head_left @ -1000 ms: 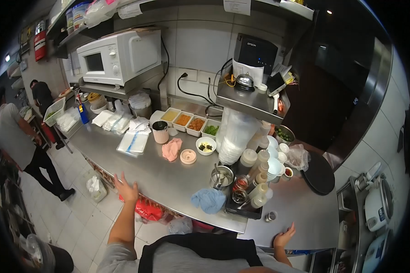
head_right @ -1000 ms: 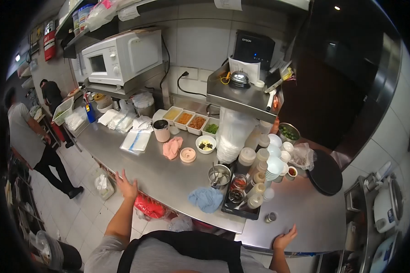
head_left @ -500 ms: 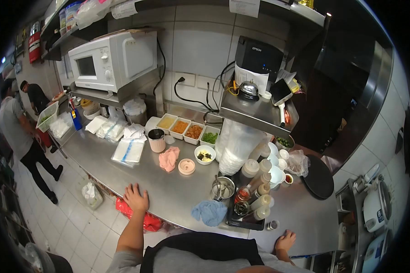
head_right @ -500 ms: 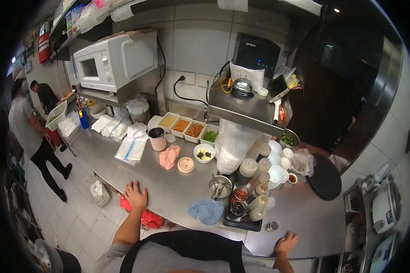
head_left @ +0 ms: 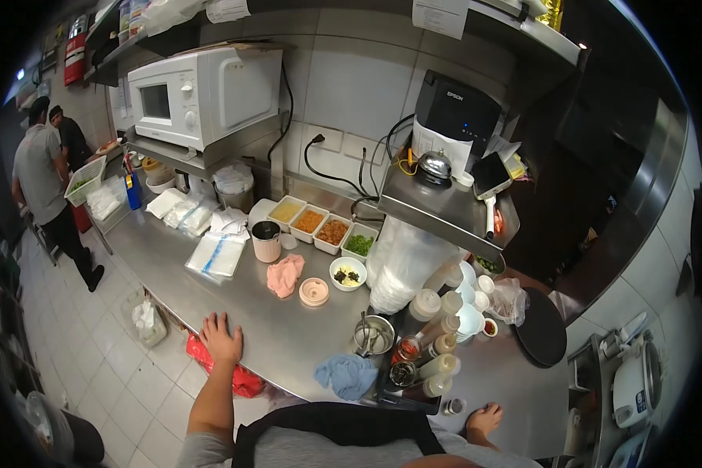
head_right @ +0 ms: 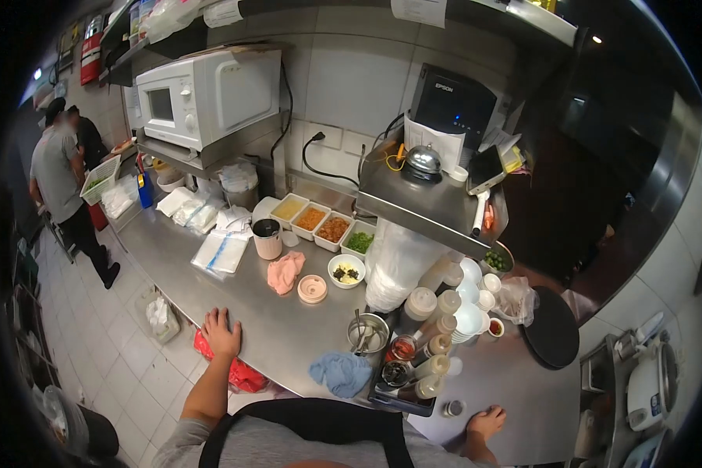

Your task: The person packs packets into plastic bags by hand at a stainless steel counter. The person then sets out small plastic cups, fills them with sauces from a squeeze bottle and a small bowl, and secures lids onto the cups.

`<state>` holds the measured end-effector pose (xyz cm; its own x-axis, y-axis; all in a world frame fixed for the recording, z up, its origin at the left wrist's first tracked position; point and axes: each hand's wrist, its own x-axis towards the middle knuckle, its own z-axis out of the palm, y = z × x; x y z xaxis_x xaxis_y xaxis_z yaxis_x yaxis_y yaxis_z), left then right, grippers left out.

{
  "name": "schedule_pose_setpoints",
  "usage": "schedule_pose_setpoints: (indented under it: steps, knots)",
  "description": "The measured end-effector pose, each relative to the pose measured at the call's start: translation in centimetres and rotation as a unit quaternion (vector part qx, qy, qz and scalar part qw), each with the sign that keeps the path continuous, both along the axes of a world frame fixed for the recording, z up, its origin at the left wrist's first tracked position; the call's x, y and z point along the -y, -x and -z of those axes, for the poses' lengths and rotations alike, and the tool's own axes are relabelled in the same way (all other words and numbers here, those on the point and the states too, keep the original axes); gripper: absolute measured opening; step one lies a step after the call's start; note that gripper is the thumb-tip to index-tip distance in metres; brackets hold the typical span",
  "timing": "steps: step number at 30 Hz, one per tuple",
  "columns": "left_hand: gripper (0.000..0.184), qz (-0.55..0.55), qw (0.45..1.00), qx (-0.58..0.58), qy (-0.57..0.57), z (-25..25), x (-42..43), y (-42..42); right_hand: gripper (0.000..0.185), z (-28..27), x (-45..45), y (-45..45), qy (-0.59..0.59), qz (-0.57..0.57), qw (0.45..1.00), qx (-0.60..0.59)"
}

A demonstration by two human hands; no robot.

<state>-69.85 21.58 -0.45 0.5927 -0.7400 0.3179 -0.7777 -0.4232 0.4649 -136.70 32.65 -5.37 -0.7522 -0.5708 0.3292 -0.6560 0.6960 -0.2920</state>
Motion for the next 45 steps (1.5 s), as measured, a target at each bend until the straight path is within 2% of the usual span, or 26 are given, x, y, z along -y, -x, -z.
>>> schedule_pose_setpoints:
  steps: [10,12,13,15,16,18,21,23,26,27,29,30,31,32,33,36,37,39,40,41,43,45]
  knots:
    - [0.056,0.0,1.0,0.005,-0.003,-0.2,0.1,0.0,0.03,-0.2,-0.2,-0.1,-0.005,0.009,1.0,-0.009]
    - [0.056,-0.004,1.0,0.01,0.003,-0.2,0.0,-0.3,0.028,-0.4,-0.2,0.0,-0.009,-0.005,1.0,0.003]
    - [0.055,-0.001,1.0,0.018,0.002,0.0,0.1,-0.4,0.026,-0.8,-0.4,0.2,0.017,-0.048,0.999,-0.004]
    - [0.055,0.007,0.999,0.049,-0.018,0.5,0.2,-0.4,0.027,2.0,-0.4,1.5,0.081,-0.064,0.988,-0.118]
    - [0.054,0.013,0.998,0.058,-0.025,0.7,0.4,-0.5,0.025,-0.2,-0.6,0.1,0.075,-0.069,0.994,-0.041]
    - [0.054,0.018,0.997,0.072,-0.036,1.3,0.6,-0.7,0.028,-0.8,-0.7,0.3,0.029,-0.056,0.998,-0.004]
    - [0.055,0.03,0.993,0.097,-0.054,2.7,0.7,-1.5,0.025,1.3,-0.5,1.1,0.064,-0.038,0.995,-0.06]
    - [0.057,0.056,0.991,0.107,-0.056,3.3,-0.4,-1.7,0.026,0.7,-0.5,0.6,0.067,-0.022,0.997,-0.025]
    - [0.06,0.02,0.988,0.061,0.137,6.6,-3.5,-1.0,0.028,0.8,0.1,1.4,0.066,0.021,0.997,0.032]
    - [0.069,0.035,0.985,0.007,0.167,8.4,-5.4,-1.3,0.028,0.9,1.0,2.2,0.093,0.0,0.994,0.051]
    - [0.077,-0.006,1.0,0.002,0.024,15.3,-10.7,-1.3,0.029,1.2,3.0,3.8,0.147,-0.041,0.984,0.091]
    - [0.08,-0.042,0.978,-0.009,-0.205,19.2,-14.2,-1.3,0.028,0.7,4.1,4.1,0.172,-0.095,0.98,0.034]
    - [0.079,-0.016,0.936,-0.042,-0.348,21.7,-18.1,-1.3,0.028,-0.2,5.4,3.8,0.195,-0.151,0.969,-0.021]
    - [0.078,0.022,0.876,-0.081,-0.476,23.2,-21.9,-0.8,0.026,-2.3,6.6,3.2,0.188,-0.198,0.961,0.036]
    - [0.077,0.049,0.849,-0.114,-0.513,23.9,-24.8,-0.5,0.025,-4.5,7.7,2.4,0.18,-0.245,0.948,0.093]
    - [0.074,0.084,0.822,-0.191,-0.53,23.1,-30.4,-0.3,0.019,-6.9,12.3,0.7,0.15,-0.265,0.94,0.154]
    - [0.073,0.077,0.826,-0.211,-0.517,22.8,-31.2,-0.2,0.017,-6.6,14.1,0.9,0.124,-0.301,0.908,0.264]
    - [0.071,0.059,0.84,-0.258,-0.473,22.8,-31.9,0.9,0.021,-5.1,16.7,0.1,0.039,-0.461,0.869,0.175]
    - [0.071,0.044,0.848,-0.281,-0.447,23.1,-32.0,1.6,0.031,-8.3,16.0,-1.9,-0.095,-0.455,0.873,0.146]
    - [0.07,0.03,0.853,-0.304,-0.423,23.3,-32.1,2.5,0.05,-8.0,15.7,-2.8,-0.033,-0.475,0.875,0.092]
    - [0.068,0.0,0.861,-0.341,-0.377,23.8,-31.9,4.2,0.059,-10.5,14.8,-5.7,0.015,-0.462,0.879,0.113]
    - [0.066,-0.03,0.866,-0.373,-0.331,24.1,-32.3,5.7,0.06,-8.5,16.6,-5.7,0.004,-0.559,0.827,0.058]
